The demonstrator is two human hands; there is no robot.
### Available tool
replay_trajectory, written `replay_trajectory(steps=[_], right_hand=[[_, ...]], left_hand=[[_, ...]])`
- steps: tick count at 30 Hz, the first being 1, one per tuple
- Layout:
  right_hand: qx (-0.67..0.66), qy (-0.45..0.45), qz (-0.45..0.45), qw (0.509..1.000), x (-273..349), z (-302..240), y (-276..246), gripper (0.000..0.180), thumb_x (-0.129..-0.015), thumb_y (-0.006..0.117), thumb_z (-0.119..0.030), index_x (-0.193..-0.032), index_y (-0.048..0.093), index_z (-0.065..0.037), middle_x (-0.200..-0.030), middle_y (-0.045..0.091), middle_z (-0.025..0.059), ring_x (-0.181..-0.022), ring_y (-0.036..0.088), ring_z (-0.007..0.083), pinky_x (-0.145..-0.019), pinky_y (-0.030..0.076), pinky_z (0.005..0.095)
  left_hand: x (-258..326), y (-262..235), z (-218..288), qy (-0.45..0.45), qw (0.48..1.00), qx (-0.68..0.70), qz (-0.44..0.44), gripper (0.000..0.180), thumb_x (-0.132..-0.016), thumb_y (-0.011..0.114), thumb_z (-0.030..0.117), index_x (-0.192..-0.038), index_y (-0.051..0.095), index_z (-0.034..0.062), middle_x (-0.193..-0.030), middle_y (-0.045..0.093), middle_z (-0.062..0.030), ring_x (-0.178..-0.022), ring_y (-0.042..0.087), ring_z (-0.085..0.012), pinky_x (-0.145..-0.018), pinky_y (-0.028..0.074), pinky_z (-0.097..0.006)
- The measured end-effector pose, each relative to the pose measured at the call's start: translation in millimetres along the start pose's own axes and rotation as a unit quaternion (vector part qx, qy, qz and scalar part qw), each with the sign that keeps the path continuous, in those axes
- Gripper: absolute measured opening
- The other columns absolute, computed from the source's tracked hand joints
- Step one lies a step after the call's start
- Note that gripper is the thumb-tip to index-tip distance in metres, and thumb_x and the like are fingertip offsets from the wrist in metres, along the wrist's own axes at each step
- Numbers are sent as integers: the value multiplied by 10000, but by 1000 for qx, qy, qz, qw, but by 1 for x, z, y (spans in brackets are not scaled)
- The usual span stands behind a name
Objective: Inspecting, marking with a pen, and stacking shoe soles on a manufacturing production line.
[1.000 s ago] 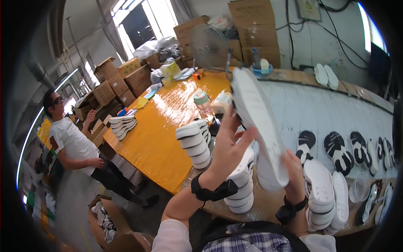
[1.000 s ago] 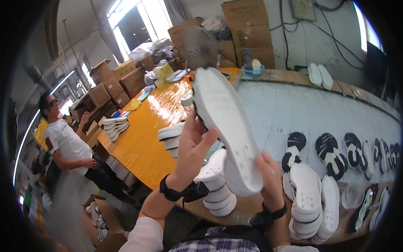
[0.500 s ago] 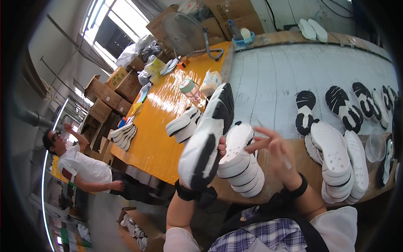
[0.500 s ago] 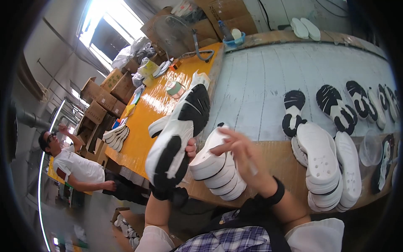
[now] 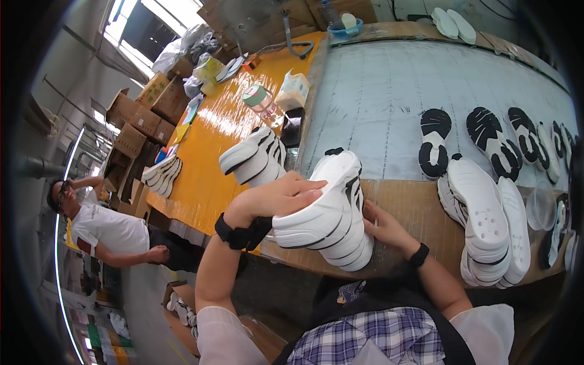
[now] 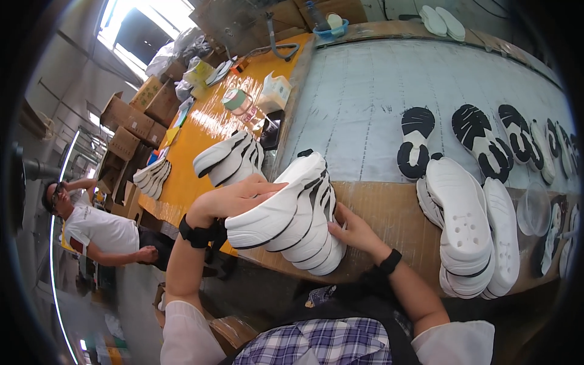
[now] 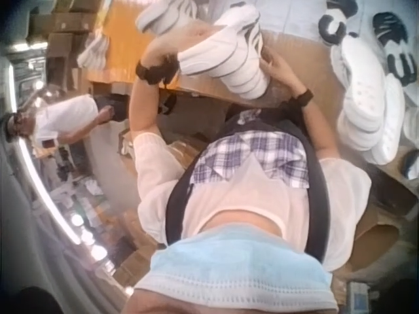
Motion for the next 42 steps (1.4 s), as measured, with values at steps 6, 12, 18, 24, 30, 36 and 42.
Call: replay_trajectory(steps=[6, 12, 18, 24, 30, 36, 42], right_hand=[[-11, 71, -4, 997, -4, -28, 8, 746, -739, 689, -349, -1283, 353, 34, -1164, 525, 191, -1051, 519, 205, -875, 412, 299], [-12, 63, -26, 998, -12, -71, 26, 546, -675, 719, -288, -1111, 547, -7, -977, 625, 116, -859, 581, 184, -766, 452, 296], [340, 9, -6, 940, 10, -92, -9, 474, -769, 611, -273, -1162, 528, -21, -941, 629, 164, -845, 597, 201, -776, 451, 277], [89, 101, -88, 987, 25, -70, -34, 443, -837, 539, -159, -1231, 451, 24, -1107, 579, 158, -1035, 532, 200, -884, 404, 297], [-30, 132, -133, 982, 33, -59, -35, 550, -800, 587, -119, -1297, 390, 7, -1247, 485, 158, -1150, 459, 197, -979, 328, 295], [-11, 185, -106, 977, 53, -66, -44, 493, -824, 577, -110, -1280, 420, -6, -1228, 500, 163, -1125, 474, 190, -956, 354, 294], [95, 110, -78, 986, 54, -71, -35, 334, -900, 489, -186, -1147, 537, 33, -1037, 617, 90, -949, 546, 131, -847, 406, 245]], left_hand=[[62, 38, -42, 35, 972, 211, 98, 495, -918, 466, 191, -1358, 297, 38, -1317, 424, -86, -1136, 447, -137, -955, 337, -240], [119, 112, -99, 69, 900, 292, 316, 455, -884, 504, 102, -1299, 362, -19, -1241, 470, -96, -1102, 477, -142, -932, 381, -254], [60, 195, -144, 88, 768, 605, 193, 525, -827, 590, 45, -1305, 374, 42, -1192, 515, -36, -1021, 526, -111, -866, 430, -256], [40, 226, -154, 146, 637, 729, 201, 580, -919, 406, 390, -1318, 309, -19, -1306, 416, -121, -1182, 424, -204, -1008, 322, -350], [35, 210, -152, 87, 700, 659, 260, 530, -888, 503, 310, -1272, 364, -28, -1217, 495, -120, -1083, 511, -196, -929, 407, -332], [27, 197, -156, 36, 689, 690, 219, 399, -910, 477, 181, -1241, 404, -31, -1162, 532, -114, -1010, 552, -174, -864, 453, -305], [27, 202, -154, 38, 745, 621, 243, 491, -901, 486, 323, -1232, 409, -32, -1182, 520, -127, -1034, 542, -183, -887, 440, -318]])
Point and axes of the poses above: each hand's wrist, its own x-axis away from the middle knuckle, its own y-axis out of the palm, z = x × y, the point moved 3 cm from there along -x, towards the middle knuckle
